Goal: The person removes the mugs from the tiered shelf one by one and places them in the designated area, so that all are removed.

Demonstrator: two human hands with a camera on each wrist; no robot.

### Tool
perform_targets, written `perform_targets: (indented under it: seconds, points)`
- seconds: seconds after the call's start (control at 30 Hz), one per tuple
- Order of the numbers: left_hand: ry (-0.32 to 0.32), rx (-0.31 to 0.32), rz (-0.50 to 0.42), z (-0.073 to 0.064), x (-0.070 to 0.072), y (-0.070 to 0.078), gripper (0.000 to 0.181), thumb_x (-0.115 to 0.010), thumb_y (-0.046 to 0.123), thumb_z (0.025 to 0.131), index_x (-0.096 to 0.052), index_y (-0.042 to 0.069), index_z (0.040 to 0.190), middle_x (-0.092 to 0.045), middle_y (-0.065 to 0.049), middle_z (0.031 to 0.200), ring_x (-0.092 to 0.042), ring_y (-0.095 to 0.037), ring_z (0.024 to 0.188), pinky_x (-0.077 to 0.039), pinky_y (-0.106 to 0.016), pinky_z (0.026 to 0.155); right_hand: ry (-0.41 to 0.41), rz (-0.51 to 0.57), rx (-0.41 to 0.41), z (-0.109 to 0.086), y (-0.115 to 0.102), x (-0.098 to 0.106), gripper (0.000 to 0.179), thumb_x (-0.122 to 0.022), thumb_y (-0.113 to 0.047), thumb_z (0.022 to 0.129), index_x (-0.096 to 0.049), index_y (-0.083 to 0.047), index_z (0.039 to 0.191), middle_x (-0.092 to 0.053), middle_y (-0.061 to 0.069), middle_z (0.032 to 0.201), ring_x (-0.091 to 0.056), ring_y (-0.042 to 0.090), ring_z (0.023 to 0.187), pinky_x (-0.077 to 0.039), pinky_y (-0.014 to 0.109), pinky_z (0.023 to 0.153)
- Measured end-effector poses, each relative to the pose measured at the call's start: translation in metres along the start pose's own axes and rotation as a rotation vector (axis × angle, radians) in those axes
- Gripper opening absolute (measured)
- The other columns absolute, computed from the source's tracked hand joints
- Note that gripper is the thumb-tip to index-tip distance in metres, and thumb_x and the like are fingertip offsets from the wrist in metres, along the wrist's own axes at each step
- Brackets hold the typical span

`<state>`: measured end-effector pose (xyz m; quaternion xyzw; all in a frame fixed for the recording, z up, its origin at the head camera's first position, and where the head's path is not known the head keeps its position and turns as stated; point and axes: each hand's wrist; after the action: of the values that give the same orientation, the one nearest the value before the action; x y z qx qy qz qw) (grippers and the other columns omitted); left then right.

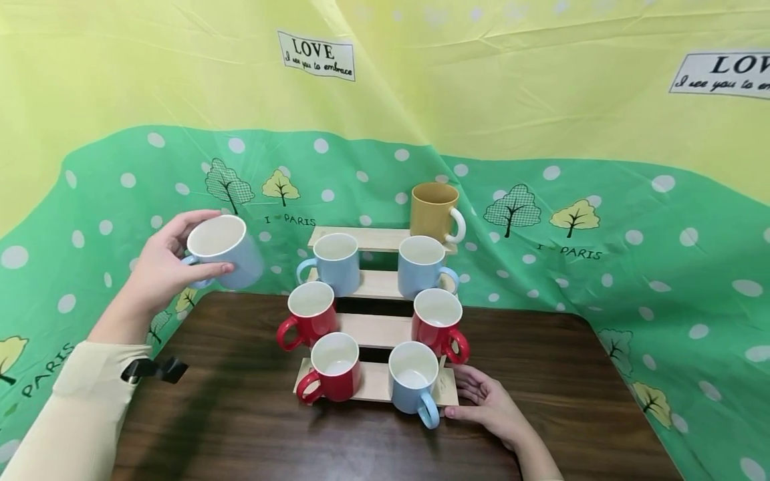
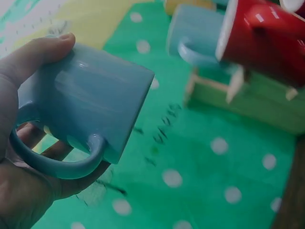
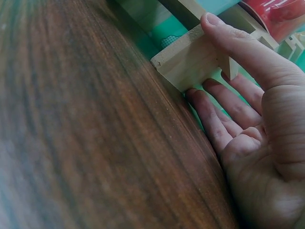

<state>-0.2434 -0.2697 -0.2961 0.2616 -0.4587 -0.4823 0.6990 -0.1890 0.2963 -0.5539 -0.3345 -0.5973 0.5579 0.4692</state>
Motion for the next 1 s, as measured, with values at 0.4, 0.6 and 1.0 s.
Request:
perform_targets:
  seconds: [0.4,0.6,1.0]
  points:
    - [0.062,0.091,0.064,-0.013,-0.015,-0.071,0.09,-0.097,0.021,0.086,-0.049,0.016,0.162,-0.062,-0.011,0.147,-0.055,-0.019,0.127,-0.044,-0.05,0.103,0.003,0.003,0.026,-0.004,-0.005,0.002,0.074,-0.084,0.005,0.091,-0.046,0.014,0.154,-0.059,0.032,0.149,-0.069,0.007,0.125,-0.055,0.021,0.102]
    - [0.13,0.107,0.065,-0.021,-0.024,-0.094,0.09,-0.097,0.022,0.086,-0.048,0.013,0.161,-0.061,-0.014,0.15,-0.055,-0.026,0.131,-0.044,-0.05,0.103,0.007,0.006,0.025,-0.001,-0.002,0.002,0.076,-0.084,0.004,0.09,-0.046,0.011,0.155,-0.063,0.021,0.148,-0.068,0.008,0.127,-0.055,0.022,0.103]
    - [0.16,0.18,0.092,-0.04,-0.048,-0.145,0.09,-0.097,0.021,0.086,-0.047,0.009,0.159,-0.06,-0.017,0.148,-0.06,-0.032,0.131,-0.048,-0.032,0.1,0.001,0.0,0.007,0.0,0.0,0.0,0.077,-0.085,0.002,0.091,-0.046,0.012,0.156,-0.063,0.022,0.149,-0.068,0.007,0.127,-0.055,0.022,0.104]
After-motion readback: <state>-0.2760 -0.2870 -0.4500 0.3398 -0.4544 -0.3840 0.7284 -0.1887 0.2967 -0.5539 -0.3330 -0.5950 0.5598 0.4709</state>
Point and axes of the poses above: each hand's wrist, its own z-axis towards the middle knuckle, its own x-axis out of the back of the hand, y = z × x
